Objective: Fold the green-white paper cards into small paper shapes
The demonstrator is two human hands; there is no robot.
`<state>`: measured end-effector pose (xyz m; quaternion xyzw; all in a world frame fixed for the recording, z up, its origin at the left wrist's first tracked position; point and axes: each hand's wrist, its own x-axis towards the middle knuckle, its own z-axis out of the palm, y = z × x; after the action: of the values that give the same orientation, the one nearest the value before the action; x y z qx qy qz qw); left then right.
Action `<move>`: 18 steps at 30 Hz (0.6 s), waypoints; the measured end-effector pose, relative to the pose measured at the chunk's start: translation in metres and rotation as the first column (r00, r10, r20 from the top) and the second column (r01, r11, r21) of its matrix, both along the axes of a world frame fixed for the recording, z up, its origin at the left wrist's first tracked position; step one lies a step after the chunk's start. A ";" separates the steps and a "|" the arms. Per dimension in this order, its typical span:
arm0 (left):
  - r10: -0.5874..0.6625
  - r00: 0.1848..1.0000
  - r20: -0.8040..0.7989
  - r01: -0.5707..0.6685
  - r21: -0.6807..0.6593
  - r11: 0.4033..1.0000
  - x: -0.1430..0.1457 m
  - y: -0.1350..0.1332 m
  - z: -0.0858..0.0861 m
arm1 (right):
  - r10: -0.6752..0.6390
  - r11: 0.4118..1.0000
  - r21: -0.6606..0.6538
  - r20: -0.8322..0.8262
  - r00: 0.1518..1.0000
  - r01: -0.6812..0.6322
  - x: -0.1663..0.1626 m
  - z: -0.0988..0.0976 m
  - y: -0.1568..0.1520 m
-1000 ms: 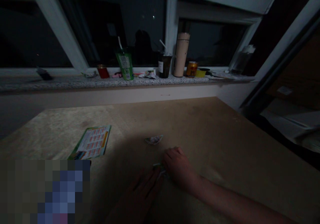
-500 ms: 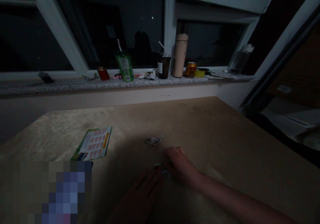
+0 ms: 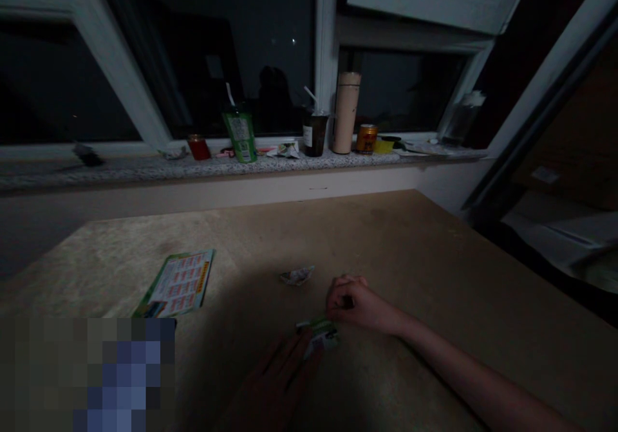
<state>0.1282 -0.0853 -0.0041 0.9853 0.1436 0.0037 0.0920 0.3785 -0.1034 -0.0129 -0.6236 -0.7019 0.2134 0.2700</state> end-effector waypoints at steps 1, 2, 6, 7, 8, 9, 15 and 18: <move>0.002 1.000 0.005 -0.002 0.010 1.000 0.001 -0.001 0.001 | -0.014 1.000 -0.008 -0.001 1.000 0.014 -0.001 0.000 0.000; 0.005 1.000 0.004 -0.005 0.023 1.000 0.002 -0.002 0.001 | -0.037 0.999 -0.012 0.003 0.999 0.037 -0.002 -0.001 0.001; 0.005 1.000 -0.016 -0.004 0.057 0.998 0.006 -0.004 -0.002 | -0.093 0.996 -0.011 0.009 0.996 0.093 -0.005 -0.004 0.003; 0.000 1.000 -0.016 0.000 0.054 0.999 0.006 -0.005 -0.002 | -0.095 0.995 -0.013 0.006 0.995 0.095 -0.006 -0.004 0.003; -0.011 1.000 -0.014 0.011 0.045 0.999 0.007 -0.005 -0.002 | -0.095 0.995 -0.018 0.003 0.995 0.095 -0.006 -0.003 0.003; -0.021 1.000 -0.011 0.022 0.033 0.999 0.007 -0.005 -0.003 | -0.094 0.995 -0.024 0.003 0.996 0.094 -0.007 -0.002 0.003; -0.024 0.999 0.030 0.024 0.007 1.000 0.008 -0.006 -0.002 | -0.081 0.996 -0.027 0.033 0.996 0.081 -0.005 -0.001 0.003; -0.004 0.999 0.044 0.003 0.026 1.000 0.010 -0.009 0.001 | -0.086 0.996 0.018 0.075 0.994 0.085 -0.008 -0.002 -0.001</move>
<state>0.1379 -0.0940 -0.0032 0.9863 0.1400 0.0269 0.0824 0.3701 -0.1040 -0.0146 -0.6586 -0.6859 0.1729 0.2567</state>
